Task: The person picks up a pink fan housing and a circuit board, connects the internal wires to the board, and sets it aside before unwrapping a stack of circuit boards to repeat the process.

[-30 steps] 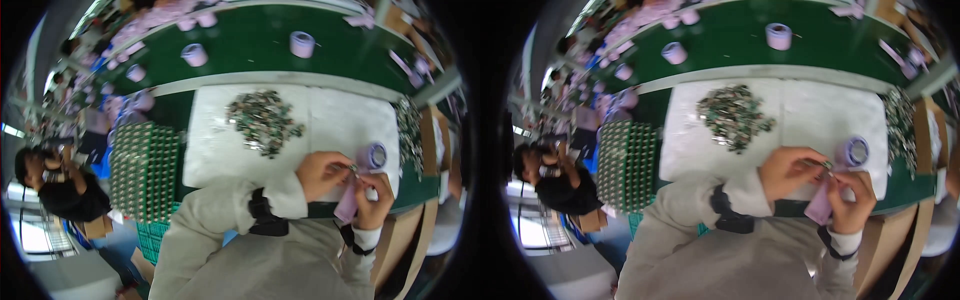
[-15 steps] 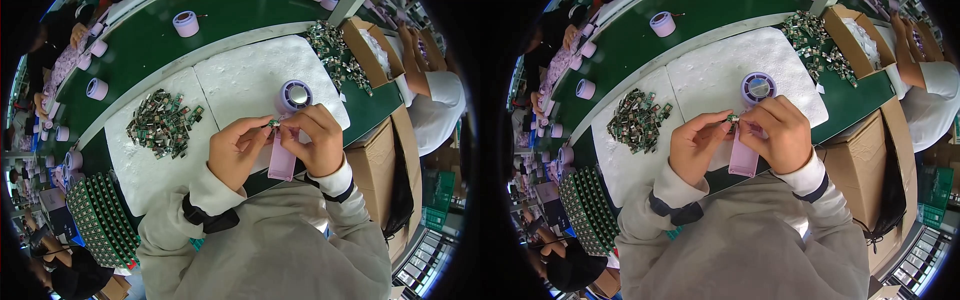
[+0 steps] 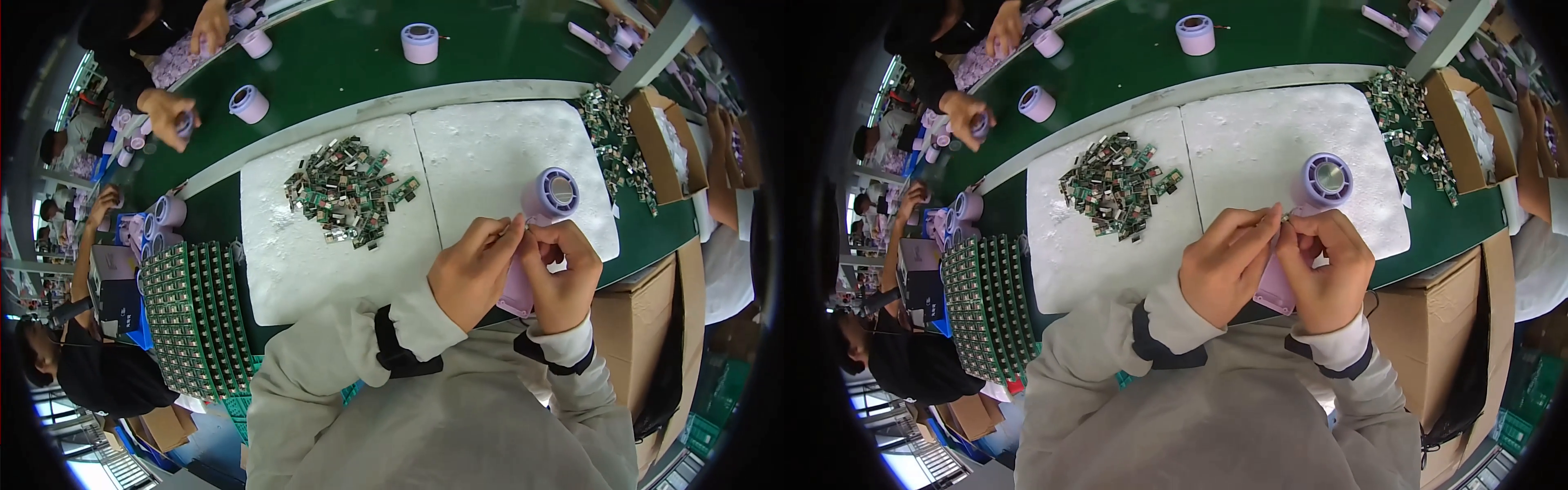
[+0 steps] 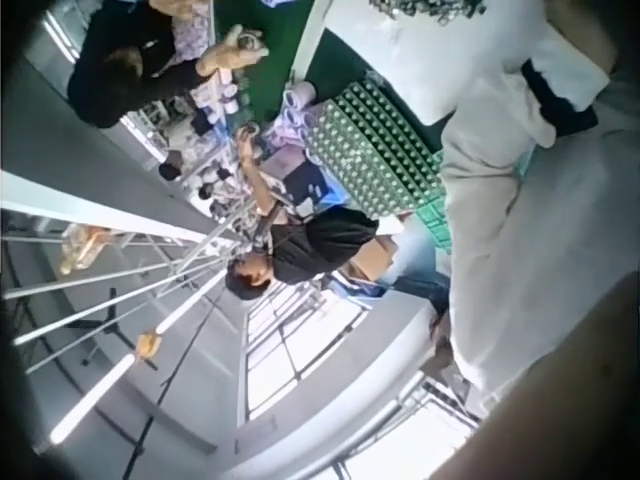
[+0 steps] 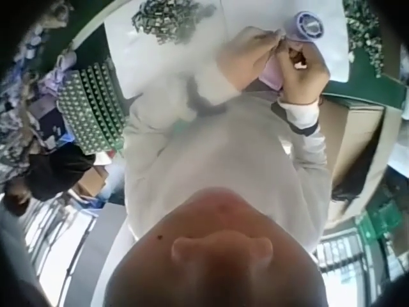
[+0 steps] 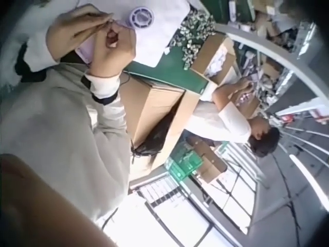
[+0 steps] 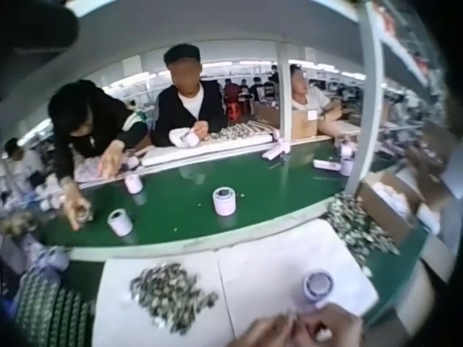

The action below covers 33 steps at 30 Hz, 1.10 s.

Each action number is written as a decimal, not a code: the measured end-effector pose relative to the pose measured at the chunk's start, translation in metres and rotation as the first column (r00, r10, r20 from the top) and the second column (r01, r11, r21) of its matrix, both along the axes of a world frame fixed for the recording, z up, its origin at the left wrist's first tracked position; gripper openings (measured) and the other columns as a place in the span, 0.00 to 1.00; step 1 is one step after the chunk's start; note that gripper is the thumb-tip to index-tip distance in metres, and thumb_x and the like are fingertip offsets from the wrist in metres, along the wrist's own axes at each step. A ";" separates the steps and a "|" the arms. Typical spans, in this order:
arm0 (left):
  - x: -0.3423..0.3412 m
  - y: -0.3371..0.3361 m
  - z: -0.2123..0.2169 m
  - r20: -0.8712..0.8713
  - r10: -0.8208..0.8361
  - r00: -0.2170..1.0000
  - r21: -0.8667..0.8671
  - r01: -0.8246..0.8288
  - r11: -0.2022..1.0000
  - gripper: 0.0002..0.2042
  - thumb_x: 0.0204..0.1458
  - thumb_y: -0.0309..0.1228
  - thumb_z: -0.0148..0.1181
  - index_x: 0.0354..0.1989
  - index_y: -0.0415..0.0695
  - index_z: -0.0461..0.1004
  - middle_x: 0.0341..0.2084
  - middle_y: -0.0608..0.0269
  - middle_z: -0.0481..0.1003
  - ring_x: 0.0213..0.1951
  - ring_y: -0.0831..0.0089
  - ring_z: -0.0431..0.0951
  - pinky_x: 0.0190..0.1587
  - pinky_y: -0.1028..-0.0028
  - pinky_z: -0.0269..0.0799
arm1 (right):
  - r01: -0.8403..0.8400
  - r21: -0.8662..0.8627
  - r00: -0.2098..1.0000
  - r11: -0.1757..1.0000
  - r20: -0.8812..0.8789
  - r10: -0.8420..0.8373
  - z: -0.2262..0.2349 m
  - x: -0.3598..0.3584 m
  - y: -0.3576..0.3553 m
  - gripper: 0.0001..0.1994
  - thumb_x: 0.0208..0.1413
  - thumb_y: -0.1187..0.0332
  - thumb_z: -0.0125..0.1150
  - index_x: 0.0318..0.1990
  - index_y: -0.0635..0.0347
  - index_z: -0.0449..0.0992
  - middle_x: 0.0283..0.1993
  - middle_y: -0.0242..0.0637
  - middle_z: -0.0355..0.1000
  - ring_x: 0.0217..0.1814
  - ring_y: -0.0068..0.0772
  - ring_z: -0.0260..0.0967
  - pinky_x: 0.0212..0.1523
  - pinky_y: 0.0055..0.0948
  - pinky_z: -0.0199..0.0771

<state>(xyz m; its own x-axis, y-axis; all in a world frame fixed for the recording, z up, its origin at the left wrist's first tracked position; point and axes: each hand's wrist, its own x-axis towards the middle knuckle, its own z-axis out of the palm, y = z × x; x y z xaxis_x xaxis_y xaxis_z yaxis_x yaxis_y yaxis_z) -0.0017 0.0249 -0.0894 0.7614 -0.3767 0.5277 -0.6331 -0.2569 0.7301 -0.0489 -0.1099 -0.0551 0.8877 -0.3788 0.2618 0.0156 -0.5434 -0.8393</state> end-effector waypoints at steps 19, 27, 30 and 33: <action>0.005 0.013 0.011 -0.265 -0.092 0.960 -0.151 0.053 0.987 0.24 0.57 0.25 0.62 0.62 0.45 0.65 0.47 0.56 0.74 0.36 0.62 0.81 0.38 0.67 0.79 | -0.503 -0.423 0.862 0.754 -0.303 0.405 0.052 0.161 -0.120 0.27 0.49 0.66 0.74 0.58 0.61 0.75 0.43 0.37 0.79 0.42 0.26 0.76 0.41 0.28 0.78; 0.002 0.008 0.002 -0.235 -0.123 0.964 -0.124 0.096 0.988 0.23 0.56 0.24 0.63 0.60 0.45 0.66 0.44 0.57 0.74 0.35 0.65 0.80 0.38 0.69 0.79 | -0.145 -0.697 0.975 0.702 -0.221 -0.018 -0.016 0.281 -0.156 0.37 0.52 0.53 0.70 0.67 0.62 0.67 0.50 0.54 0.79 0.51 0.52 0.79 0.55 0.40 0.78; 0.002 0.010 -0.004 -0.218 -0.114 0.969 -0.106 0.092 0.990 0.21 0.56 0.24 0.63 0.59 0.45 0.67 0.44 0.57 0.74 0.36 0.63 0.80 0.38 0.68 0.79 | -0.233 -0.641 0.918 0.731 -0.392 -0.052 0.004 0.274 -0.116 0.40 0.51 0.51 0.70 0.69 0.61 0.64 0.53 0.56 0.76 0.55 0.57 0.76 0.58 0.41 0.75; 0.001 0.008 -0.005 -0.222 -0.157 0.962 -0.129 0.131 0.983 0.20 0.56 0.24 0.62 0.57 0.45 0.68 0.44 0.57 0.73 0.36 0.61 0.81 0.39 0.66 0.78 | -0.202 -0.736 0.925 0.646 -0.361 -0.122 0.005 0.262 -0.104 0.41 0.51 0.51 0.70 0.69 0.60 0.63 0.56 0.56 0.74 0.58 0.57 0.73 0.60 0.41 0.73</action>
